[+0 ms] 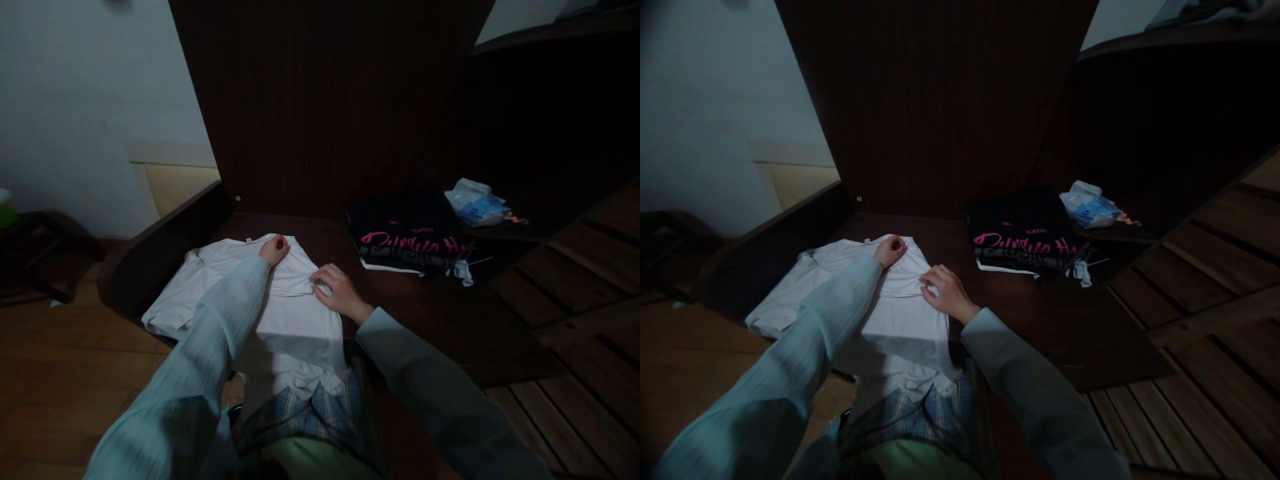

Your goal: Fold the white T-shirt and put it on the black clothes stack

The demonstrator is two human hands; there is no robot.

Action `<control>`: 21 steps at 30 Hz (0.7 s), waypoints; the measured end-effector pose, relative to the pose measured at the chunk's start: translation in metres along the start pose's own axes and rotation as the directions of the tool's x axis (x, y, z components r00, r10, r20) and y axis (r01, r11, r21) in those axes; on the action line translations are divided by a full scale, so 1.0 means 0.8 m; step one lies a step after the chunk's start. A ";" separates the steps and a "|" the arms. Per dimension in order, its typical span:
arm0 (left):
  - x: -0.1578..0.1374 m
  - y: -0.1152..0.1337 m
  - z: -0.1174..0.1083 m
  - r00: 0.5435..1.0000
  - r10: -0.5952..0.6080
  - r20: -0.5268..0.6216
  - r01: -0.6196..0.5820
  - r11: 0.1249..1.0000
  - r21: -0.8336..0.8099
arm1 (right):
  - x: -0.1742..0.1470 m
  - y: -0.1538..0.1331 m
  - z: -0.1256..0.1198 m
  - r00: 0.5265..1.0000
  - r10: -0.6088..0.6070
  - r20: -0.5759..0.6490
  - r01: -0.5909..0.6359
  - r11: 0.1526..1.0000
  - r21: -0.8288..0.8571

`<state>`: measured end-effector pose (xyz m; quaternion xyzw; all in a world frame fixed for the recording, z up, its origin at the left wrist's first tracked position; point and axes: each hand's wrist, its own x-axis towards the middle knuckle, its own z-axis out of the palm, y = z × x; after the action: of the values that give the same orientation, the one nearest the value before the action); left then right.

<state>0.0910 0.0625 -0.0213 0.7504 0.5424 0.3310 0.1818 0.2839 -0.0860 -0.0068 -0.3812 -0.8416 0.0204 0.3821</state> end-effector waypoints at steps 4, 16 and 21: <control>-0.001 0.000 0.000 1.000 0.006 -0.007 -0.006 1.000 0.004 | -0.002 -0.001 0.005 0.994 -0.040 0.100 0.048 0.996 -0.074; 0.001 -0.003 0.004 1.000 0.007 -0.002 -0.007 0.999 0.050 | -0.003 -0.004 0.010 0.994 -0.095 0.053 0.097 0.995 -0.034; -0.002 0.003 0.001 0.999 0.014 0.035 -0.017 0.995 0.101 | 0.005 -0.011 0.004 0.973 -0.186 0.133 0.175 0.980 0.094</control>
<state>0.0930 0.0604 -0.0212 0.7684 0.5496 0.2916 0.1501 0.2750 -0.0888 -0.0038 -0.2846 -0.8961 0.0470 0.3373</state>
